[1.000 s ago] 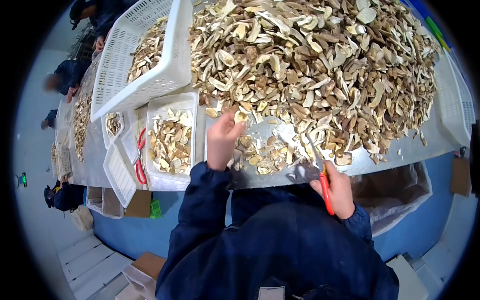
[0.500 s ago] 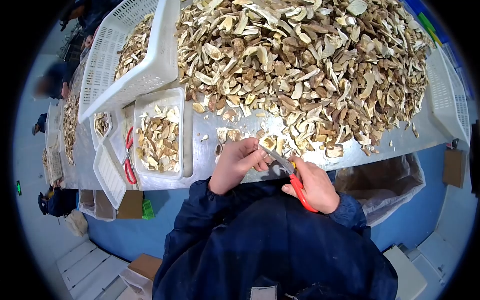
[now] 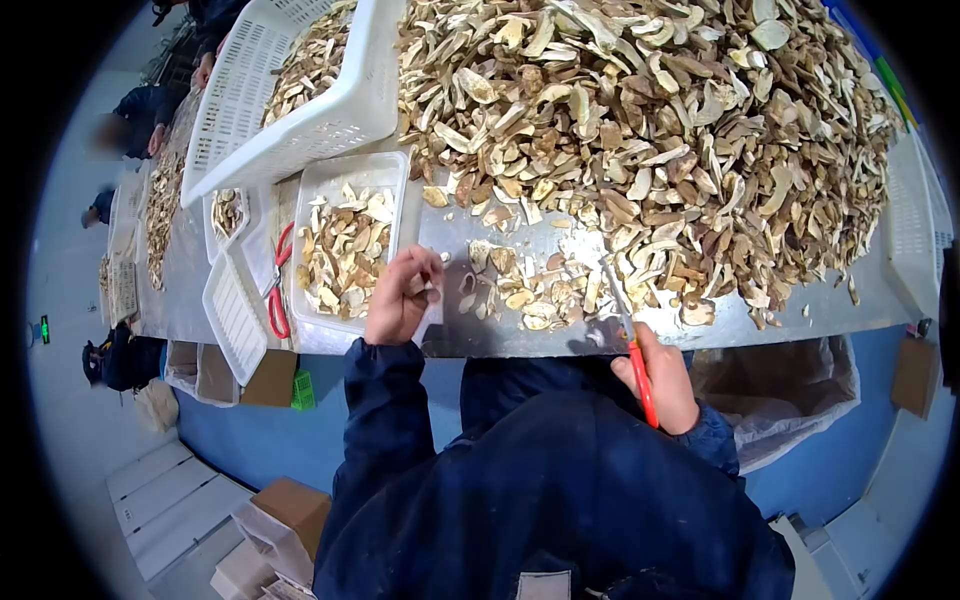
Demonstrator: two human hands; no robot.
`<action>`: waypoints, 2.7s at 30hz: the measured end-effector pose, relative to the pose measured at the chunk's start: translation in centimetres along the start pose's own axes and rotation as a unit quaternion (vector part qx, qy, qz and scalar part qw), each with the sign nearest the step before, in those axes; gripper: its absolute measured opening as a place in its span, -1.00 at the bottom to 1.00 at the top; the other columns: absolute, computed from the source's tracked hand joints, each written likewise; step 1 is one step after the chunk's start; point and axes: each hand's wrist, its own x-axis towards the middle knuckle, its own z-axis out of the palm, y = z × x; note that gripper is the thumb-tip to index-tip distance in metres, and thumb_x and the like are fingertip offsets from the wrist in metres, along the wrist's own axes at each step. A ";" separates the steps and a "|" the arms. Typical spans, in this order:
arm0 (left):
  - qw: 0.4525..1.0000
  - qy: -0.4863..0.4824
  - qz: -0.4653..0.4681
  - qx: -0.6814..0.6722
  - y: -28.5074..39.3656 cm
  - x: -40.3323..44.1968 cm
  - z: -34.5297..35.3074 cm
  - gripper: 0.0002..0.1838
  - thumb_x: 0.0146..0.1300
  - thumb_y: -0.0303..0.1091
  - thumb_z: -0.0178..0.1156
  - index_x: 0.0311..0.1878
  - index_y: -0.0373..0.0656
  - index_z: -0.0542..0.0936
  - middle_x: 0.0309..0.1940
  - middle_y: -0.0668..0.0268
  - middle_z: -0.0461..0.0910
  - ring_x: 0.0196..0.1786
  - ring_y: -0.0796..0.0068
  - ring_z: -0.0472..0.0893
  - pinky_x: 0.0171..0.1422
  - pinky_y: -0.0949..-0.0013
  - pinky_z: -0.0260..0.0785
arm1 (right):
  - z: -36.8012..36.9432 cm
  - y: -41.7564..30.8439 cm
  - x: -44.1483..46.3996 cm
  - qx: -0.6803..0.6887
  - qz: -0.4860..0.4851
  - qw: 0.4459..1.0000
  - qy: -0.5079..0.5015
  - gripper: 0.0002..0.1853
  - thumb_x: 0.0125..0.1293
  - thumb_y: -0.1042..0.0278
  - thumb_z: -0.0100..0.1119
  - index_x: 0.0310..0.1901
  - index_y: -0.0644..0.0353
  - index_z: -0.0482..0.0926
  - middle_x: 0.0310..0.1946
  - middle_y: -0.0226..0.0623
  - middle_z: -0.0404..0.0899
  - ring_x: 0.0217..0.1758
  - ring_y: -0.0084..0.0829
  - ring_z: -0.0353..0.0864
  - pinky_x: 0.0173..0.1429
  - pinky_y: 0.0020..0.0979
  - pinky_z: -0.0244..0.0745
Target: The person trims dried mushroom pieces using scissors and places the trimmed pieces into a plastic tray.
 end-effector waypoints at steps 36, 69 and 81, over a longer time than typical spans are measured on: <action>0.965 -0.144 -0.042 -0.216 0.6 4.8 0.7 -0.67 0.47 0.01 -0.05 -0.17 -0.07 0.43 -0.56 0.54 0.20 -0.53 0.75 0.17 -0.56 0.70 -0.04 | -1.2 0.5 -0.6 -0.010 0.002 0.999 0.052 -0.49 0.25 0.05 0.28 -0.03 0.34 0.40 -0.60 -0.01 0.50 -0.48 0.06 0.56 -0.38 -0.13 0.39; 0.724 0.172 0.255 0.617 -0.4 6.1 0.4 -0.66 0.16 -0.34 0.21 -0.03 -0.31 0.53 -0.13 -0.01 0.56 -0.07 -0.03 0.54 0.04 0.11 0.38 | -1.5 0.6 -0.8 0.011 0.001 0.999 0.046 -0.47 0.23 0.07 0.31 0.03 0.33 0.40 -0.59 -0.03 0.50 -0.47 0.03 0.58 -0.37 -0.17 0.41; 0.785 0.213 0.195 0.547 2.3 7.4 -0.1 -0.59 0.13 -0.34 0.28 0.04 -0.31 0.57 0.08 -0.04 0.54 0.26 -0.04 0.41 0.37 0.12 0.21 | -1.6 -0.1 -0.2 -0.002 -0.008 0.999 0.049 -0.49 0.22 0.09 0.32 0.01 0.30 0.41 -0.59 -0.04 0.51 -0.48 0.04 0.58 -0.39 -0.18 0.41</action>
